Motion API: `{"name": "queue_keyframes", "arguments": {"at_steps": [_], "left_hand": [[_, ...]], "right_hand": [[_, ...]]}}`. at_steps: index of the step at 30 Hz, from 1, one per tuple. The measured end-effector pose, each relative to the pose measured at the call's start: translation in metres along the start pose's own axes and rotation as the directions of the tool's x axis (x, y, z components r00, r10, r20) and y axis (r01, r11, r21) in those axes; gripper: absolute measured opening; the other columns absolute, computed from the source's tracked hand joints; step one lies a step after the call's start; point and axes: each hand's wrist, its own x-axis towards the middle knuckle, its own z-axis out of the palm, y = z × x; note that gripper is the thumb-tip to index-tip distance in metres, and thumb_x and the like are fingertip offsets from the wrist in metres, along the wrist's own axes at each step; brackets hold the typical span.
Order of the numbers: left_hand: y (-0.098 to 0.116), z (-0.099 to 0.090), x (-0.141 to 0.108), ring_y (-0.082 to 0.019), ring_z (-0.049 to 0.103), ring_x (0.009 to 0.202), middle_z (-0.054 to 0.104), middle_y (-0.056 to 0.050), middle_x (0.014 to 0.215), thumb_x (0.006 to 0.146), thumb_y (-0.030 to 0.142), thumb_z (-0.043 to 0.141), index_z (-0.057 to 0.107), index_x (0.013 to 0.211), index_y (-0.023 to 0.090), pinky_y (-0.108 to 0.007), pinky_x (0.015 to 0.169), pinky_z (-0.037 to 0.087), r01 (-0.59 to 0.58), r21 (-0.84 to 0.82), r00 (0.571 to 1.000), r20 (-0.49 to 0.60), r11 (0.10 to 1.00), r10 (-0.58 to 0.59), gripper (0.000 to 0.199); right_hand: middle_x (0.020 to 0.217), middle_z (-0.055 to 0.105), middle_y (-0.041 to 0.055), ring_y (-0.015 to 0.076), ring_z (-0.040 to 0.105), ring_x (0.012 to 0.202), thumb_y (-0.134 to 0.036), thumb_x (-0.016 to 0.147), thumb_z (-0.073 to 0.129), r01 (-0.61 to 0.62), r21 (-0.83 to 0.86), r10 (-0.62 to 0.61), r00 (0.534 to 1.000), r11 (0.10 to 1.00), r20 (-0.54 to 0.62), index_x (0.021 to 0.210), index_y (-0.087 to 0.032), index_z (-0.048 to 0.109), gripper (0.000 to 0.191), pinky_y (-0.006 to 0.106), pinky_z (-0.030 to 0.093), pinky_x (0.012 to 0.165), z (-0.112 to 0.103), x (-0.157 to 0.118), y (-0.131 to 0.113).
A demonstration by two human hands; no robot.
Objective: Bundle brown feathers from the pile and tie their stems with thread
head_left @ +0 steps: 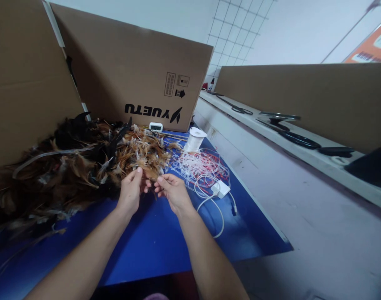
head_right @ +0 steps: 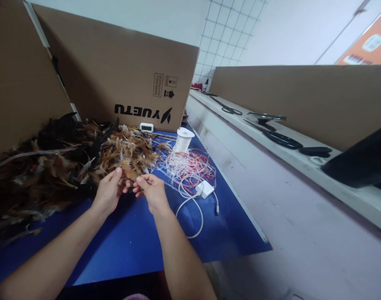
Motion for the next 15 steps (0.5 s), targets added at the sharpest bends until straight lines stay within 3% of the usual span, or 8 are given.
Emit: {"name": "queue_keyframes", "arguments": {"at_steps": [3, 9, 15], "left_hand": [[-0.0001, 0.0002, -0.0026, -0.010, 0.053, 0.049, 0.063, -0.002, 0.069, 0.074, 0.053, 0.063, 0.063, 0.084, 0.014, -0.019, 0.037, 0.033, -0.027, 0.038, 0.999, 0.021, 0.999, 0.026, 0.040], [-0.0011, 0.0030, -0.0098, -0.007, 0.044, 0.047, 0.056, 0.002, 0.059, 0.067, 0.037, 0.074, 0.070, 0.072, 0.014, -0.019, 0.040, 0.031, -0.161, 0.258, 0.983, 0.133, 0.953, 0.130, 0.024], [-0.0022, 0.0011, -0.0090, -0.007, 0.042, 0.048, 0.054, 0.001, 0.059, 0.070, 0.037, 0.071, 0.070, 0.066, 0.015, -0.019, 0.041, 0.030, -0.197, 0.289, 0.979, 0.104, 0.937, 0.174, 0.023]], "right_hand": [[0.061, 0.066, -0.0003, 0.0088, 0.058, 0.049, -0.035, 0.057, 0.080, 0.021, 0.038, -0.021, 1.000, 0.999, -0.017, 0.071, -0.015, 0.062, 0.031, 0.018, 0.044, 0.043, -0.0010, 0.0004, -0.0038], [0.062, 0.067, 0.0006, 0.0082, 0.059, 0.049, -0.034, 0.057, 0.082, -0.013, 0.080, 0.009, 0.998, 0.997, 0.059, 0.072, -0.013, 0.066, 0.029, 0.017, 0.044, 0.042, -0.0027, -0.0002, -0.0049], [0.066, 0.069, 0.0032, 0.0094, 0.061, 0.051, -0.032, 0.061, 0.080, -0.014, 0.042, 0.009, 0.994, 0.999, 0.111, 0.073, -0.013, 0.068, 0.025, 0.018, 0.045, 0.043, -0.0022, -0.0019, -0.0035]]}}
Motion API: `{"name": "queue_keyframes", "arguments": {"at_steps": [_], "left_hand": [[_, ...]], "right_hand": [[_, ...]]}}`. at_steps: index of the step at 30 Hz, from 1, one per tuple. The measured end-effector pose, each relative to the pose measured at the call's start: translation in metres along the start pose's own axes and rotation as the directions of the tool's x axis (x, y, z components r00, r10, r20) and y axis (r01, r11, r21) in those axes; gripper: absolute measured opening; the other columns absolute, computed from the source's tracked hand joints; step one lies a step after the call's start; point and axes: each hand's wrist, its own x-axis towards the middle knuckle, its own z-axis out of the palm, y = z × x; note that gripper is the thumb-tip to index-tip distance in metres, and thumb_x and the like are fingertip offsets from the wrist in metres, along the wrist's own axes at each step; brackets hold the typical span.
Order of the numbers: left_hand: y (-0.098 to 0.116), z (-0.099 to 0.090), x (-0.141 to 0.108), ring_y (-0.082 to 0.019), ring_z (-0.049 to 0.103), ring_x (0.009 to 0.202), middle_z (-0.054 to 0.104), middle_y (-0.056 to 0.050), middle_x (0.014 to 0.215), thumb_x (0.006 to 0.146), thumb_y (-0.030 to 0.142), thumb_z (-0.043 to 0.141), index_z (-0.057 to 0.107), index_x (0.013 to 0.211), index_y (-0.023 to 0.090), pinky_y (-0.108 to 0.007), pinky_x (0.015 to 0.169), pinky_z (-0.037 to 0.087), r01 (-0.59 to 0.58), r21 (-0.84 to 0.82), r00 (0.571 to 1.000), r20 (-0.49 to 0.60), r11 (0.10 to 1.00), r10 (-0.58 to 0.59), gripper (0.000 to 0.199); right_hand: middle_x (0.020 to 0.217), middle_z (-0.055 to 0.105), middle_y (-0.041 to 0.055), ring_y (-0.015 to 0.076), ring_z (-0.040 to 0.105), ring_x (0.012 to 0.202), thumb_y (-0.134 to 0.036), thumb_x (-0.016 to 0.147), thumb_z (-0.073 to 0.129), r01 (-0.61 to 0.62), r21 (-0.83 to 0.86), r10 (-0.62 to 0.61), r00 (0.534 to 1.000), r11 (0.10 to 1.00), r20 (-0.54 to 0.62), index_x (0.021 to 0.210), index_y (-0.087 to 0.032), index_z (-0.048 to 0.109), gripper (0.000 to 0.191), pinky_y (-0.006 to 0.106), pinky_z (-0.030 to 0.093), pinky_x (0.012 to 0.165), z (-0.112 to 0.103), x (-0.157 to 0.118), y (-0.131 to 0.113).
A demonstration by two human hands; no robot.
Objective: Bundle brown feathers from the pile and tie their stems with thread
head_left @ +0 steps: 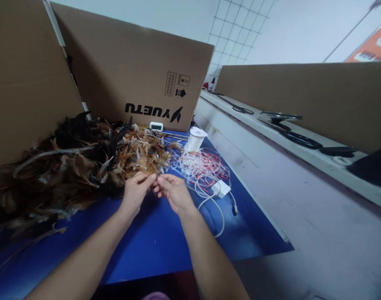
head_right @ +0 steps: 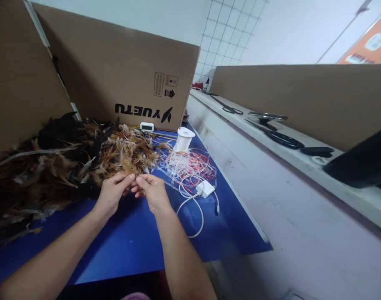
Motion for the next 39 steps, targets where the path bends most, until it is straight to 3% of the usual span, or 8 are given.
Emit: {"name": "queue_keyframes", "arguments": {"at_steps": [9, 15, 17, 20, 31, 39], "left_hand": [[-0.0008, 0.0007, 0.0019, -0.007, 0.040, 0.046, 0.052, 0.003, 0.055, 0.072, 0.035, 0.070, 0.071, 0.067, 0.015, -0.020, 0.042, 0.030, -0.018, -0.008, 1.000, -0.022, 1.000, 0.018, 0.021], [-0.0001, 0.0024, -0.0012, -0.010, 0.048, 0.054, 0.064, -0.002, 0.071, 0.068, 0.038, 0.073, 0.074, 0.072, 0.017, -0.022, 0.047, 0.034, 0.041, 0.030, 0.999, -0.021, 0.999, -0.041, 0.022], [-0.0017, 0.0025, -0.0006, -0.010, 0.050, 0.057, 0.065, -0.003, 0.076, 0.071, 0.040, 0.070, 0.074, 0.074, 0.017, -0.022, 0.048, 0.035, 0.000, 0.032, 1.000, 0.029, 0.999, -0.001, 0.023], [-0.0031, 0.0019, 0.0004, -0.010, 0.050, 0.059, 0.063, -0.003, 0.076, 0.071, 0.039, 0.071, 0.075, 0.075, 0.017, -0.022, 0.048, 0.034, 0.003, 0.035, 0.998, 0.065, 0.999, -0.005, 0.023], [-0.0048, 0.0008, 0.0004, -0.008, 0.046, 0.051, 0.060, -0.002, 0.067, 0.069, 0.041, 0.073, 0.074, 0.080, 0.014, -0.019, 0.042, 0.030, 0.132, -0.096, 0.990, 0.070, 0.987, -0.125, 0.029], [-0.0013, 0.0018, 0.0008, -0.007, 0.043, 0.047, 0.058, 0.000, 0.059, 0.071, 0.043, 0.070, 0.072, 0.081, 0.014, -0.018, 0.041, 0.028, 0.162, -0.157, 0.986, 0.065, 0.974, -0.154, 0.031]], "right_hand": [[0.064, 0.068, 0.0025, 0.0090, 0.060, 0.050, -0.034, 0.063, 0.077, -0.051, -0.063, 0.051, 0.999, 0.997, 0.007, 0.076, -0.013, 0.068, 0.026, 0.018, 0.045, 0.043, -0.0012, 0.0000, 0.0004], [0.060, 0.066, -0.0006, 0.0075, 0.057, 0.049, -0.030, 0.065, 0.074, -0.035, -0.088, 0.036, 0.999, 0.996, 0.014, 0.068, -0.015, 0.065, 0.019, 0.018, 0.043, 0.043, -0.0015, -0.0012, 0.0007], [0.060, 0.065, -0.0006, 0.0075, 0.056, 0.049, -0.030, 0.066, 0.073, -0.056, -0.105, 0.060, 0.998, 0.993, 0.033, 0.068, -0.015, 0.065, 0.018, 0.018, 0.043, 0.043, -0.0017, -0.0008, 0.0007], [0.058, 0.064, -0.0006, 0.0076, 0.056, 0.048, -0.031, 0.066, 0.073, -0.107, -0.115, 0.114, 0.992, 0.988, 0.052, 0.065, -0.014, 0.063, 0.020, 0.018, 0.042, 0.041, -0.0018, -0.0007, 0.0008], [0.062, 0.067, 0.0011, 0.0075, 0.057, 0.048, -0.033, 0.063, 0.073, -0.112, -0.117, 0.122, 0.989, 0.987, 0.081, 0.066, -0.013, 0.064, 0.022, 0.018, 0.043, 0.043, -0.0024, 0.0001, 0.0026], [0.069, 0.069, 0.0034, 0.0095, 0.060, 0.053, -0.033, 0.068, 0.069, -0.161, -0.153, 0.174, 0.982, 0.975, 0.078, 0.079, -0.014, 0.067, 0.023, 0.018, 0.042, 0.042, -0.0020, -0.0018, -0.0029]]}}
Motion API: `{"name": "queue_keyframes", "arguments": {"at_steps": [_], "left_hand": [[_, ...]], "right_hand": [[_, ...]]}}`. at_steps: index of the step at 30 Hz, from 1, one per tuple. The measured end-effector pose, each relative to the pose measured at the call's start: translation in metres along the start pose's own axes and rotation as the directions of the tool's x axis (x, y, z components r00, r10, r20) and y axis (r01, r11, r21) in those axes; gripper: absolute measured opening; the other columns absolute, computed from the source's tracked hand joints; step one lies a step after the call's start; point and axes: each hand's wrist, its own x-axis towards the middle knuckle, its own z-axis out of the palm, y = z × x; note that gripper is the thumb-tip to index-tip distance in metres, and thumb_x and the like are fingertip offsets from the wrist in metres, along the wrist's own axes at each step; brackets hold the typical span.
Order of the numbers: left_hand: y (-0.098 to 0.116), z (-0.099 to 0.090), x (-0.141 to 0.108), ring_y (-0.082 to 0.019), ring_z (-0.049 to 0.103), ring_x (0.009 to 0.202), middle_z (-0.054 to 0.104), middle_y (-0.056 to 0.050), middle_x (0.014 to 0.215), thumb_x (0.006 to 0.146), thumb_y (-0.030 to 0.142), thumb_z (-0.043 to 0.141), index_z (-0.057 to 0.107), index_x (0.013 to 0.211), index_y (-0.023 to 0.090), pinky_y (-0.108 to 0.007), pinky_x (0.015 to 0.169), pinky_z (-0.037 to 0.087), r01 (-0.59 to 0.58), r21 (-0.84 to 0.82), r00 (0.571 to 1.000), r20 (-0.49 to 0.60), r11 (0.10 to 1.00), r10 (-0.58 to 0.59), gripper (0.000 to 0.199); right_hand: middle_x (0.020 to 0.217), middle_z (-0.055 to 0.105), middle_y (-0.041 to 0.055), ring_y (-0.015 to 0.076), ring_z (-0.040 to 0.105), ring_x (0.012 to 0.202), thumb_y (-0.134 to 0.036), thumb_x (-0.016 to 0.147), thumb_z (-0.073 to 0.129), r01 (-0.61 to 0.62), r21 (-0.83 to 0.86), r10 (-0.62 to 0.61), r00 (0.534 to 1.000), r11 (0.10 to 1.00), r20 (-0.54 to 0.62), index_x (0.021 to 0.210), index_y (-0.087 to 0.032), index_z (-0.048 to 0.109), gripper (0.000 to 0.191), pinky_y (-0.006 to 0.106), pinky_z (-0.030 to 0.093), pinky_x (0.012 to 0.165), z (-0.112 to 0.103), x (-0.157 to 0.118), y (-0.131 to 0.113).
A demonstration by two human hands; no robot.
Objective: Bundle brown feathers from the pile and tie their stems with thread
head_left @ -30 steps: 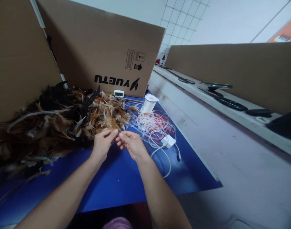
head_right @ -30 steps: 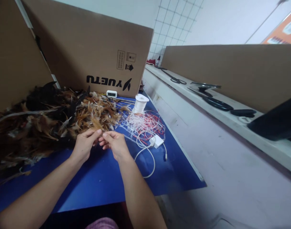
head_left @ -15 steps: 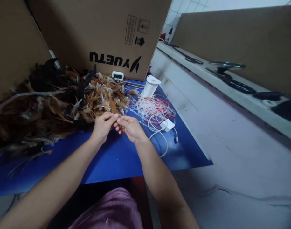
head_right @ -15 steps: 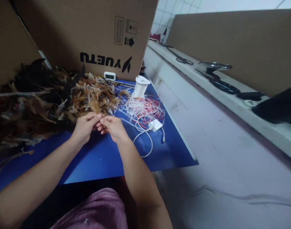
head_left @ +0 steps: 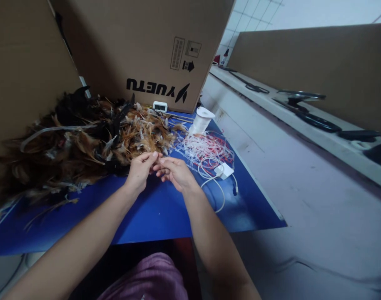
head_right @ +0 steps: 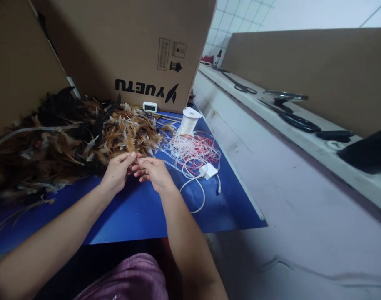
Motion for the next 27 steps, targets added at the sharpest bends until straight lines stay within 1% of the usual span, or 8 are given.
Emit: {"name": "queue_keyframes", "arguments": {"at_steps": [3, 6, 11, 15, 19, 23, 25, 27], "left_hand": [[0.000, 0.000, 0.000, -0.006, 0.041, 0.046, 0.056, 0.001, 0.057, 0.072, 0.042, 0.070, 0.072, 0.080, 0.015, -0.018, 0.040, 0.027, -0.017, -0.008, 1.000, -0.015, 1.000, 0.017, 0.029], [0.000, 0.001, -0.001, -0.007, 0.043, 0.047, 0.055, 0.001, 0.058, 0.071, 0.042, 0.071, 0.073, 0.078, 0.015, -0.019, 0.040, 0.027, -0.030, 0.005, 0.999, -0.020, 1.000, 0.030, 0.028], [0.003, 0.002, -0.005, -0.007, 0.040, 0.047, 0.051, 0.002, 0.057, 0.074, 0.042, 0.069, 0.073, 0.080, 0.015, -0.019, 0.041, 0.027, -0.054, 0.024, 0.998, 0.020, 0.998, 0.053, 0.028], [0.005, 0.004, -0.007, -0.006, 0.043, 0.051, 0.049, 0.002, 0.067, 0.074, 0.038, 0.069, 0.072, 0.075, 0.016, -0.018, 0.041, 0.028, -0.096, 0.037, 0.994, 0.053, 0.995, 0.094, 0.023], [0.003, 0.004, -0.007, -0.007, 0.045, 0.055, 0.051, 0.000, 0.073, 0.071, 0.034, 0.072, 0.073, 0.071, 0.016, -0.018, 0.040, 0.028, -0.126, 0.049, 0.992, 0.030, 0.991, 0.124, 0.018], [0.003, 0.002, -0.004, -0.007, 0.048, 0.055, 0.056, -0.001, 0.080, 0.071, 0.033, 0.072, 0.074, 0.078, 0.016, -0.019, 0.041, 0.031, -0.125, 0.038, 0.992, 0.005, 0.991, 0.125, 0.019], [0.006, 0.001, -0.002, -0.005, 0.044, 0.051, 0.056, -0.001, 0.076, 0.071, 0.032, 0.071, 0.073, 0.076, 0.015, -0.019, 0.040, 0.030, -0.146, 0.009, 0.989, -0.021, 0.989, 0.146, 0.018], [0.011, 0.001, -0.002, -0.005, 0.041, 0.048, 0.054, 0.001, 0.066, 0.072, 0.030, 0.070, 0.072, 0.075, 0.015, -0.018, 0.040, 0.029, -0.162, -0.043, 0.986, -0.048, 0.986, 0.160, 0.016]], "right_hand": [[0.069, 0.069, 0.0029, 0.0095, 0.060, 0.053, -0.035, 0.068, 0.070, 0.001, -0.028, -0.002, 1.000, 1.000, -0.026, 0.079, -0.015, 0.067, 0.023, 0.017, 0.041, 0.042, 0.002, -0.001, -0.001], [0.065, 0.067, 0.0011, 0.0092, 0.059, 0.052, -0.037, 0.066, 0.072, 0.039, -0.050, -0.040, 0.999, 0.998, -0.030, 0.072, -0.015, 0.064, 0.024, 0.018, 0.041, 0.042, 0.003, -0.002, 0.000], [0.062, 0.064, -0.0009, 0.0085, 0.057, 0.051, -0.038, 0.067, 0.072, 0.090, -0.024, -0.090, 0.996, 0.996, -0.015, 0.070, -0.016, 0.063, 0.024, 0.017, 0.041, 0.043, 0.002, -0.003, -0.001], [0.063, 0.064, -0.0010, 0.0083, 0.057, 0.051, -0.037, 0.066, 0.073, 0.144, 0.000, -0.144, 0.989, 0.990, -0.028, 0.071, -0.016, 0.064, 0.023, 0.018, 0.041, 0.043, 0.002, -0.004, -0.003], [0.063, 0.065, -0.0006, 0.0084, 0.057, 0.051, -0.035, 0.067, 0.071, 0.169, -0.021, -0.170, 0.985, 0.985, -0.019, 0.069, -0.016, 0.065, 0.020, 0.018, 0.041, 0.042, 0.005, -0.005, -0.003], [0.066, 0.066, 0.0007, 0.0099, 0.058, 0.053, -0.035, 0.070, 0.067, 0.206, -0.145, -0.208, 0.978, 0.968, 0.005, 0.074, -0.016, 0.066, 0.019, 0.020, 0.043, 0.045, 0.005, -0.004, -0.004], [0.069, 0.067, 0.0004, 0.0111, 0.059, 0.054, -0.032, 0.072, 0.065, 0.224, -0.256, -0.242, 0.970, 0.940, -0.039, 0.084, -0.018, 0.066, 0.019, 0.021, 0.044, 0.046, 0.000, -0.003, -0.004], [0.069, 0.066, -0.0005, 0.0121, 0.060, 0.056, -0.027, 0.074, 0.062, 0.228, -0.450, -0.315, 0.940, 0.863, -0.128, 0.091, -0.020, 0.065, 0.018, 0.023, 0.045, 0.049, -0.009, -0.003, -0.006]]}}
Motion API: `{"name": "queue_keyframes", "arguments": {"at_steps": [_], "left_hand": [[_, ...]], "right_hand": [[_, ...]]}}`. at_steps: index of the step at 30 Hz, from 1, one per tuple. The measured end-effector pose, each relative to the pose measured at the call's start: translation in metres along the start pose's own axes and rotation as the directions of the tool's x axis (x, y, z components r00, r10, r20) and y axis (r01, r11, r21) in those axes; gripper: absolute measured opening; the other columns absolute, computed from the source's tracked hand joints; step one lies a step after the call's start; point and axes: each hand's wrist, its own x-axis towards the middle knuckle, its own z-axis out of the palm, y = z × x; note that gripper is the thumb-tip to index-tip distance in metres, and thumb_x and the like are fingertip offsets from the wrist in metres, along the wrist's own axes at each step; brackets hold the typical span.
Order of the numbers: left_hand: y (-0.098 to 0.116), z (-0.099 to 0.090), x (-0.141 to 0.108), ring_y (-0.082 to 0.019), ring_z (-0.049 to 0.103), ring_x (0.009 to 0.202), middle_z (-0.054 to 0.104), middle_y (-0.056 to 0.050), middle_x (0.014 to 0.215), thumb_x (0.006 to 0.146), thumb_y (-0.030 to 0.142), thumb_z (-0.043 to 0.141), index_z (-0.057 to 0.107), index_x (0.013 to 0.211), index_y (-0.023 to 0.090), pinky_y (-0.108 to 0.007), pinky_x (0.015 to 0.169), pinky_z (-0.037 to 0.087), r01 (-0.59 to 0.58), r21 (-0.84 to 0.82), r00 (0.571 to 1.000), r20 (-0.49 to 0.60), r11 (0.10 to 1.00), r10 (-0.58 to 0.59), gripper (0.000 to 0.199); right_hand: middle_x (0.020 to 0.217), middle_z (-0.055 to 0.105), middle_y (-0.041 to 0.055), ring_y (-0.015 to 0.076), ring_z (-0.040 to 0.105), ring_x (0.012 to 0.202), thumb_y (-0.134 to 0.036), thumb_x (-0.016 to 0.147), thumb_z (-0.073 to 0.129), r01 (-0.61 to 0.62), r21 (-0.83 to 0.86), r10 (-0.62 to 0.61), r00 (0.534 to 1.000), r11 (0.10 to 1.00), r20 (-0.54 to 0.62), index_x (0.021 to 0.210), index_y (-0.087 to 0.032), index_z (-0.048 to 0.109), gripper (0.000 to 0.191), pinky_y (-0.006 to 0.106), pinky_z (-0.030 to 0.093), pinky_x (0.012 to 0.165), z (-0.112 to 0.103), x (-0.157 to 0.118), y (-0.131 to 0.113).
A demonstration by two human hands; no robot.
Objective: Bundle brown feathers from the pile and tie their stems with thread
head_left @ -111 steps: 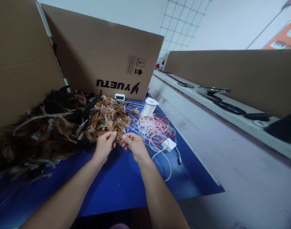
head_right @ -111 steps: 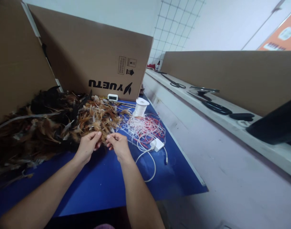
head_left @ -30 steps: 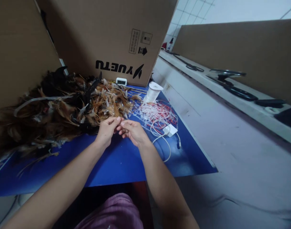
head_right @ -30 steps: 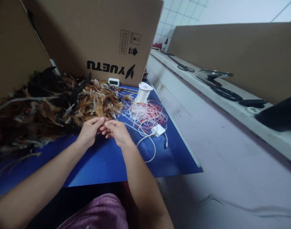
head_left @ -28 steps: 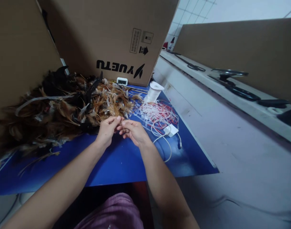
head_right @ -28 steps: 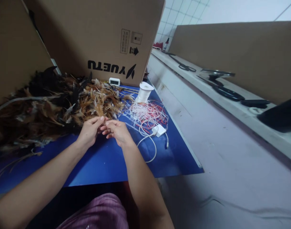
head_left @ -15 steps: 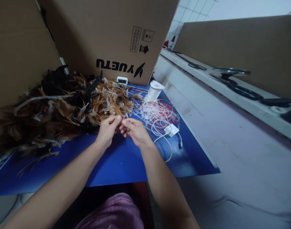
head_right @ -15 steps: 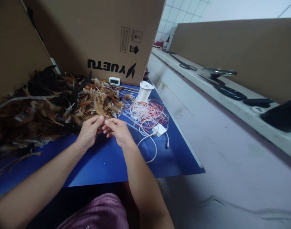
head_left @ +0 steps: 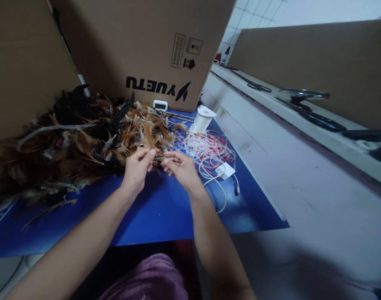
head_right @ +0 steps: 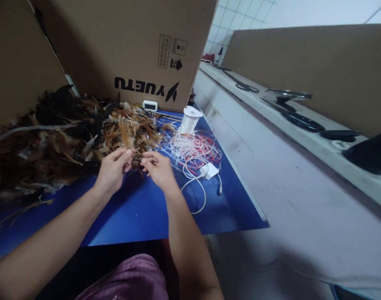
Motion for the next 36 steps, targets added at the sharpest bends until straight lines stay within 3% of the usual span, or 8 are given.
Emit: {"name": "queue_keyframes", "arguments": {"at_steps": [2, 5, 8, 11, 16, 22, 28, 36], "left_hand": [[0.005, 0.000, 0.000, -0.006, 0.043, 0.050, 0.054, 0.000, 0.060, 0.073, 0.029, 0.069, 0.071, 0.076, 0.014, -0.018, 0.040, 0.030, 0.007, -0.044, 1.000, -0.006, 0.999, -0.007, 0.015], [0.010, 0.001, -0.002, -0.009, 0.051, 0.054, 0.062, -0.003, 0.066, 0.074, 0.030, 0.068, 0.069, 0.079, 0.014, -0.018, 0.041, 0.033, 0.024, -0.067, 1.000, -0.008, 0.997, -0.024, 0.016], [0.013, 0.002, -0.003, -0.010, 0.054, 0.054, 0.067, -0.005, 0.071, 0.074, 0.030, 0.068, 0.068, 0.080, 0.014, -0.019, 0.042, 0.037, 0.013, -0.073, 1.000, -0.025, 0.997, -0.015, 0.017], [0.012, 0.002, -0.003, -0.009, 0.053, 0.053, 0.067, -0.004, 0.069, 0.075, 0.029, 0.068, 0.069, 0.080, 0.014, -0.018, 0.042, 0.037, -0.022, -0.070, 0.999, -0.040, 0.997, 0.019, 0.017], [0.012, -0.003, -0.001, -0.008, 0.051, 0.052, 0.064, -0.003, 0.068, 0.075, 0.029, 0.069, 0.069, 0.082, 0.013, -0.018, 0.043, 0.038, -0.023, -0.075, 0.999, -0.029, 0.997, 0.020, 0.017], [0.020, -0.005, 0.009, -0.008, 0.051, 0.052, 0.064, -0.002, 0.068, 0.073, 0.031, 0.070, 0.069, 0.081, 0.013, -0.018, 0.042, 0.038, -0.001, -0.053, 0.998, -0.056, 0.999, -0.002, 0.020], [0.015, -0.008, 0.022, -0.008, 0.051, 0.051, 0.065, -0.003, 0.069, 0.073, 0.032, 0.069, 0.070, 0.081, 0.015, -0.018, 0.042, 0.038, 0.004, 0.032, 1.000, 0.014, 0.999, -0.004, 0.020], [-0.006, 0.002, 0.034, -0.010, 0.057, 0.051, 0.067, -0.004, 0.068, 0.077, 0.035, 0.067, 0.069, 0.081, 0.016, -0.019, 0.042, 0.043, 0.038, 0.046, 0.979, 0.197, 0.998, -0.046, 0.019]], "right_hand": [[0.069, 0.066, 0.0001, 0.0140, 0.061, 0.061, -0.023, 0.077, 0.058, 0.054, -0.317, -0.084, 0.993, 0.947, -0.082, 0.090, -0.021, 0.065, 0.015, 0.026, 0.047, 0.057, -0.010, 0.000, 0.001], [0.077, 0.069, 0.0044, 0.0193, 0.064, 0.073, -0.017, 0.078, 0.057, 0.100, -0.722, -0.165, 0.986, 0.685, -0.020, 0.088, -0.021, 0.067, 0.015, 0.032, 0.047, 0.069, -0.019, -0.001, -0.002], [0.088, 0.069, 0.0083, 0.0224, 0.065, 0.082, -0.015, 0.079, 0.055, 0.098, -0.884, -0.123, 0.991, 0.457, 0.047, 0.091, -0.021, 0.067, 0.017, 0.032, 0.045, 0.073, -0.016, 0.000, -0.009], [0.099, 0.068, 0.0107, 0.0240, 0.064, 0.088, -0.018, 0.081, 0.056, 0.112, -0.919, -0.108, 0.991, 0.377, 0.076, 0.100, -0.021, 0.065, 0.021, 0.032, 0.044, 0.073, -0.006, 0.009, -0.011], [0.097, 0.067, 0.0115, 0.0236, 0.064, 0.088, -0.021, 0.086, 0.049, 0.170, -0.903, -0.120, 0.984, 0.394, 0.132, 0.091, -0.020, 0.068, 0.019, 0.031, 0.044, 0.071, 0.004, 0.022, -0.004], [0.093, 0.069, 0.0071, 0.0193, 0.063, 0.090, -0.022, 0.090, 0.046, 0.204, -0.863, -0.205, 0.971, 0.462, 0.120, 0.088, -0.021, 0.068, 0.023, 0.028, 0.044, 0.079, -0.006, 0.019, -0.005], [0.089, 0.070, 0.0028, 0.0175, 0.063, 0.079, -0.027, 0.086, 0.053, 0.284, -0.566, -0.391, 0.917, 0.774, -0.075, 0.086, -0.023, 0.068, 0.016, 0.029, 0.047, 0.076, -0.015, 0.020, 0.004], [0.085, 0.067, 0.0035, 0.0186, 0.060, 0.078, -0.033, 0.086, 0.054, 0.310, -0.488, -0.436, 0.884, 0.816, -0.168, 0.085, -0.024, 0.068, 0.017, 0.032, 0.045, 0.078, -0.022, 0.015, -0.008]]}}
